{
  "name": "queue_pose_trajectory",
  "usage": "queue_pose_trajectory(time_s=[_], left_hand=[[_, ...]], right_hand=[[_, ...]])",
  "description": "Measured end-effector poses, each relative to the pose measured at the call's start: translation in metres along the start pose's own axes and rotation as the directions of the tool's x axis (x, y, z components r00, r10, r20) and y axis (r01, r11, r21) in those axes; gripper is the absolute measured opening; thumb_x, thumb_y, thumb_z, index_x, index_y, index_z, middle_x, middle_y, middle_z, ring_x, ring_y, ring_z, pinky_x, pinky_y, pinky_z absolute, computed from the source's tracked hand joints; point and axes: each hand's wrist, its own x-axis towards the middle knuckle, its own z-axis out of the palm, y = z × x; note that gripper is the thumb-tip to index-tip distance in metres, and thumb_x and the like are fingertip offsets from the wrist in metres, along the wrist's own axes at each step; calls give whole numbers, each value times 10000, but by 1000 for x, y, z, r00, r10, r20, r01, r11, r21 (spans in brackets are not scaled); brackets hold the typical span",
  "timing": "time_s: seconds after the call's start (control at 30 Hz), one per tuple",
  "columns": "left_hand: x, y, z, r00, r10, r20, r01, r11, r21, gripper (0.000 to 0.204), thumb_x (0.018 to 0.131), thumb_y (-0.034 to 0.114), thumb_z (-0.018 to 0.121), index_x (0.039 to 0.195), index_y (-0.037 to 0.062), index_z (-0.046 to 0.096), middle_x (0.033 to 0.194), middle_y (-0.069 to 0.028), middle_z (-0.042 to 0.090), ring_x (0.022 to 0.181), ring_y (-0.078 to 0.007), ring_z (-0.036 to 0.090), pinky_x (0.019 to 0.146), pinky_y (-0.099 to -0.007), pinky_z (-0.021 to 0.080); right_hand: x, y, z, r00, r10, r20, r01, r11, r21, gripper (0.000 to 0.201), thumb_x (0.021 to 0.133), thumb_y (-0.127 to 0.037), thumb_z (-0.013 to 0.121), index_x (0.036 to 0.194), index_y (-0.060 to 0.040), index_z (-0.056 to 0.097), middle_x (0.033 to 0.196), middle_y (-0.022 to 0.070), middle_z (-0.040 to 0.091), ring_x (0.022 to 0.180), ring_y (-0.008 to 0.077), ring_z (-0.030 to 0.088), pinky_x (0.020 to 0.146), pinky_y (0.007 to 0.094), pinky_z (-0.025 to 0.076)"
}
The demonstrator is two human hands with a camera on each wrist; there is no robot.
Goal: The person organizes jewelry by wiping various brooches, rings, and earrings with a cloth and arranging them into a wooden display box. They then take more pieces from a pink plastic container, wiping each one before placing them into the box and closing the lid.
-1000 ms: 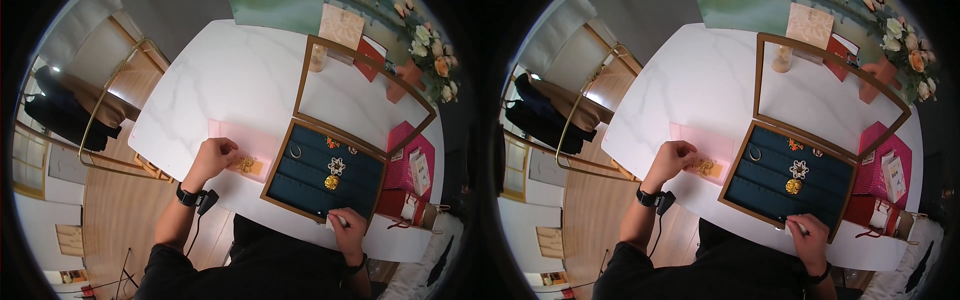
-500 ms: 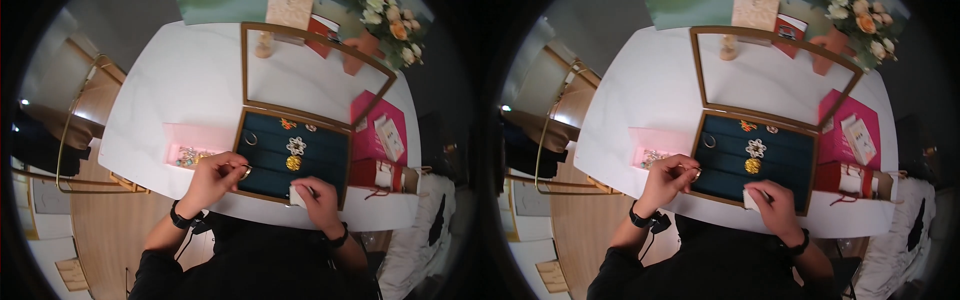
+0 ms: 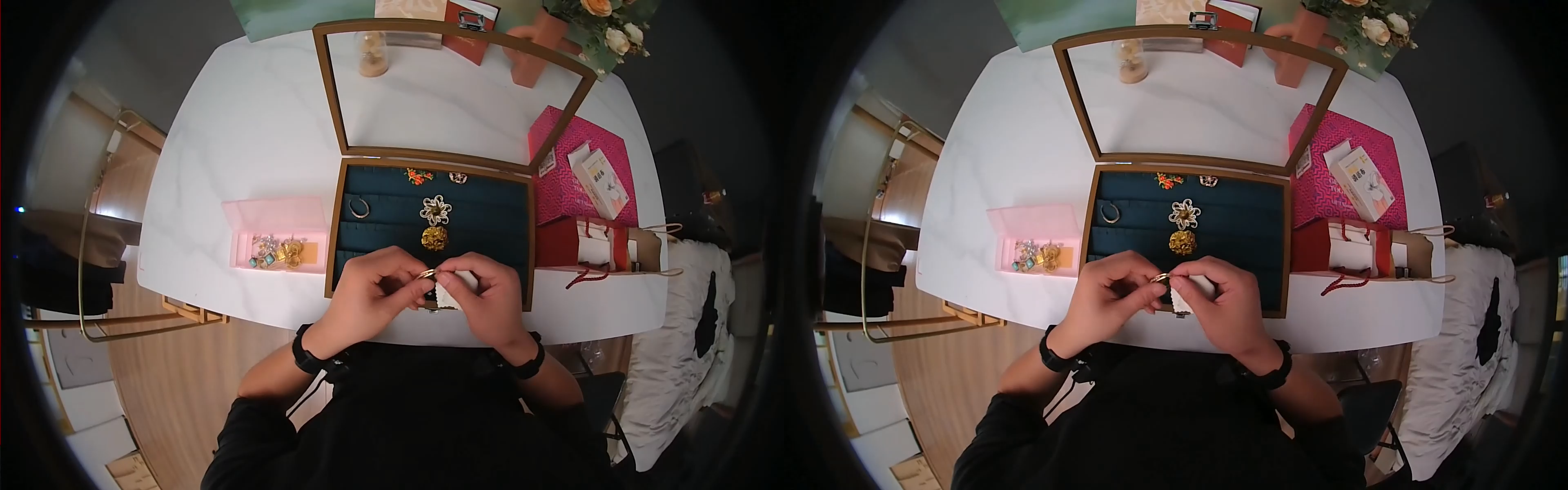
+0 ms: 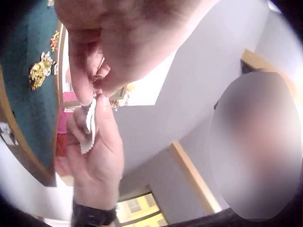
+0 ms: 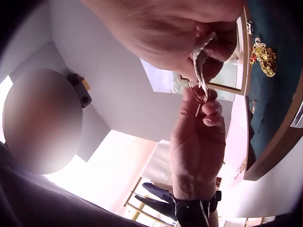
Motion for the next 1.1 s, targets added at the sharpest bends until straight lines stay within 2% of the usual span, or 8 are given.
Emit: queue_pose_trajectory(time_s=[0.03,0.27,0.33,0.57,0.63,0.77,0.83,1.1], left_hand=[[-2,-2,-1,992,-118,53,128,952,-279,36,1027,-36,732,1062,-39,733,1084,-111,724,876,-157,781,755,-287,638],[-6,-15,-6,995,-90,44,100,901,-421,81,1026,-51,722,1101,-50,755,1265,-141,678,997,-193,775,866,-306,646],[-5,-18,-3,996,-29,-81,2,950,-313,128,1027,-45,723,1145,-54,773,1285,-146,682,1023,-196,761,892,-308,644],[1,-8,4,992,39,-122,-46,998,-52,160,1016,-27,745,1168,-68,778,1297,-156,685,1086,-197,726,927,-313,638],[0,-8,4,991,25,-130,-42,991,-126,152,1012,-25,753,1157,-59,787,1276,-155,694,1066,-197,732,926,-308,634],[-1,-8,5,990,24,-138,-43,990,-135,147,1000,-25,769,1142,-49,798,1266,-144,699,1047,-193,735,918,-297,631],[-1,-8,5,984,84,-157,-91,995,-37,145,962,-22,813,1106,-34,813,1254,-134,710,1033,-185,739,910,-291,623],[2,-6,4,957,265,-115,-233,945,231,162,897,-19,876,1052,-13,829,1228,-133,734,1015,-171,747,892,-295,614]], right_hand=[[0,0,0,999,39,-11,-39,999,36,123,972,-38,810,1090,-3,803,957,76,793,858,127,738,759,267,555],[-2,-5,-2,999,40,-22,-37,993,115,195,1086,-56,669,1231,12,780,1069,90,785,960,109,726,823,262,553],[-4,-11,-2,1000,7,-19,-4,985,173,292,1138,-70,578,1376,18,722,1158,107,773,1037,97,705,882,258,547],[-10,-18,-6,995,-21,98,11,994,105,369,1152,-82,551,1498,9,644,1268,119,761,1125,127,702,985,267,532],[-8,-20,-4,993,-112,29,111,993,31,369,1143,-68,563,1490,33,633,1310,115,754,1136,128,699,999,272,530],[-10,-15,-1,996,-34,-81,42,993,110,309,1133,-38,568,1411,57,664,1285,117,765,1149,123,698,1009,277,535],[-8,-16,1,986,94,-136,-37,927,372,215,1111,-11,607,1290,63,701,1226,109,779,1148,124,707,1019,280,541],[-11,-2,9,995,84,-55,-58,926,373,158,1060,32,691,1214,56,713,1196,99,781,1099,122,716,986,283,561]])
